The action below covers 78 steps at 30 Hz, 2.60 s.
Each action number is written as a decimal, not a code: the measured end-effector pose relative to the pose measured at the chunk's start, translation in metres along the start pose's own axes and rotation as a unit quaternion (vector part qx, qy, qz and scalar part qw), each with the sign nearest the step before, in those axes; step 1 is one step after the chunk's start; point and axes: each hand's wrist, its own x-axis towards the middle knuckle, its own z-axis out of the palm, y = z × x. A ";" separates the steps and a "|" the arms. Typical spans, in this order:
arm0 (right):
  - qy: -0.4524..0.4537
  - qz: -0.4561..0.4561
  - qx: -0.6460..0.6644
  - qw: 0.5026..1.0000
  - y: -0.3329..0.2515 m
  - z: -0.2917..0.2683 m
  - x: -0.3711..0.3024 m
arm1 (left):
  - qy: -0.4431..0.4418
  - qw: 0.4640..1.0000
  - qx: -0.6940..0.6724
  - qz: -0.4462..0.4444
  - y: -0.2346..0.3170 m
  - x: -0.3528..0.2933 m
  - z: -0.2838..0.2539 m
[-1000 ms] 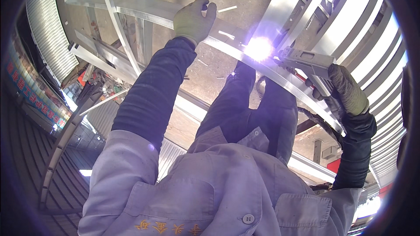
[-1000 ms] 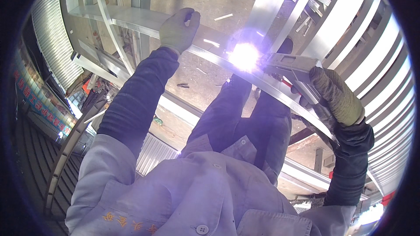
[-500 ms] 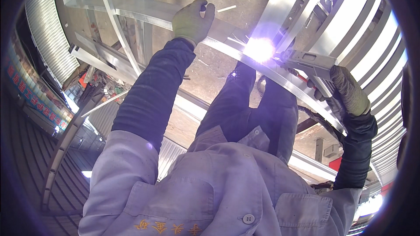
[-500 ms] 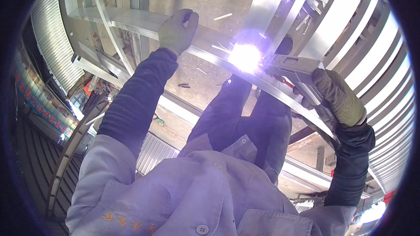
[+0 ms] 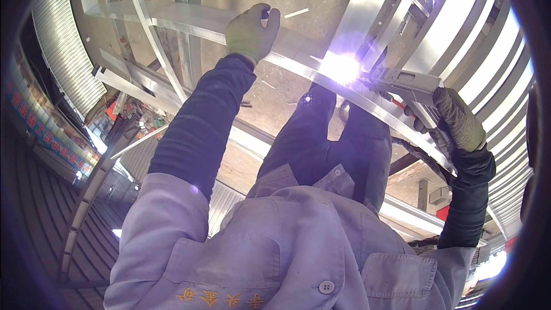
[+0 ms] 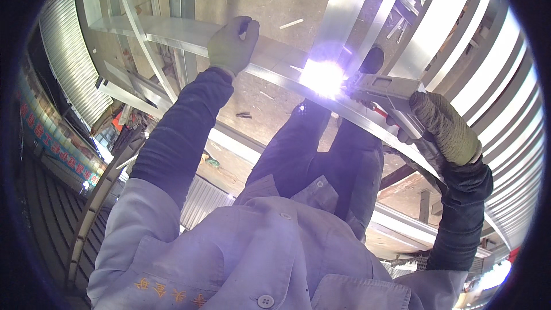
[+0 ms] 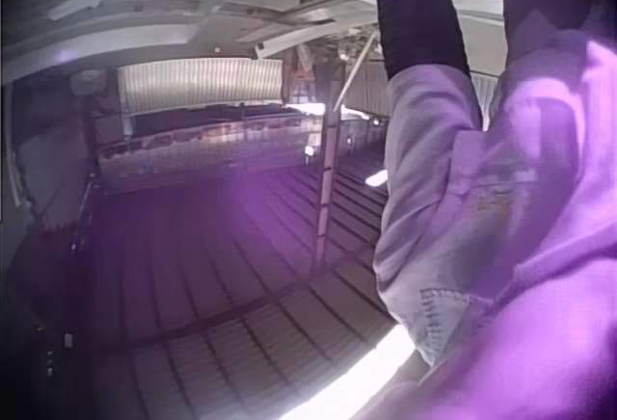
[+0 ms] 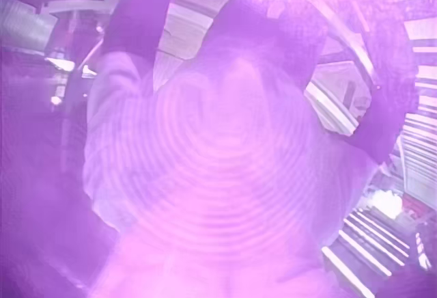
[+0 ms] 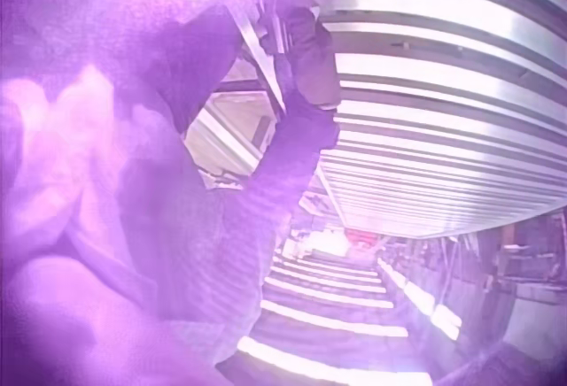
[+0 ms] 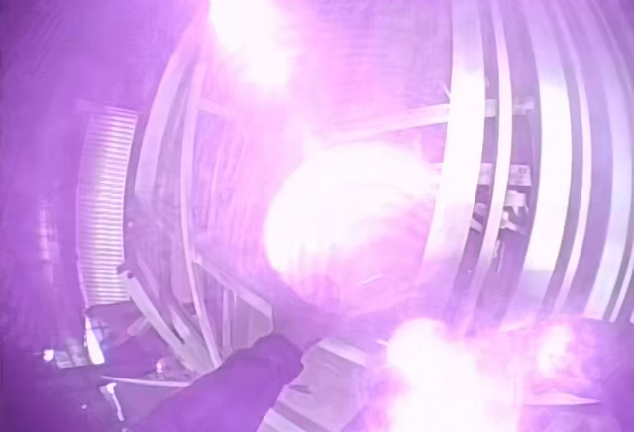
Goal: The person positions metal bars onto a curved metal frame and uses a welding tool to join them. The person repeatedly places bars, aligns them, and welds the joints while working in a workshop environment.
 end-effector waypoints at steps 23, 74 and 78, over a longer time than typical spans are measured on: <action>0.258 -0.117 -0.076 0.956 -0.002 -0.022 -0.078 | 0.013 1.000 -0.005 0.025 -0.002 0.002 0.000; 0.559 -0.011 -0.296 0.774 0.012 0.307 0.037 | -0.066 0.997 0.005 0.045 -0.453 0.051 -0.056; 0.562 0.006 -0.273 0.781 -0.007 0.316 0.012 | -0.094 0.968 -0.195 0.122 -0.319 0.038 -0.095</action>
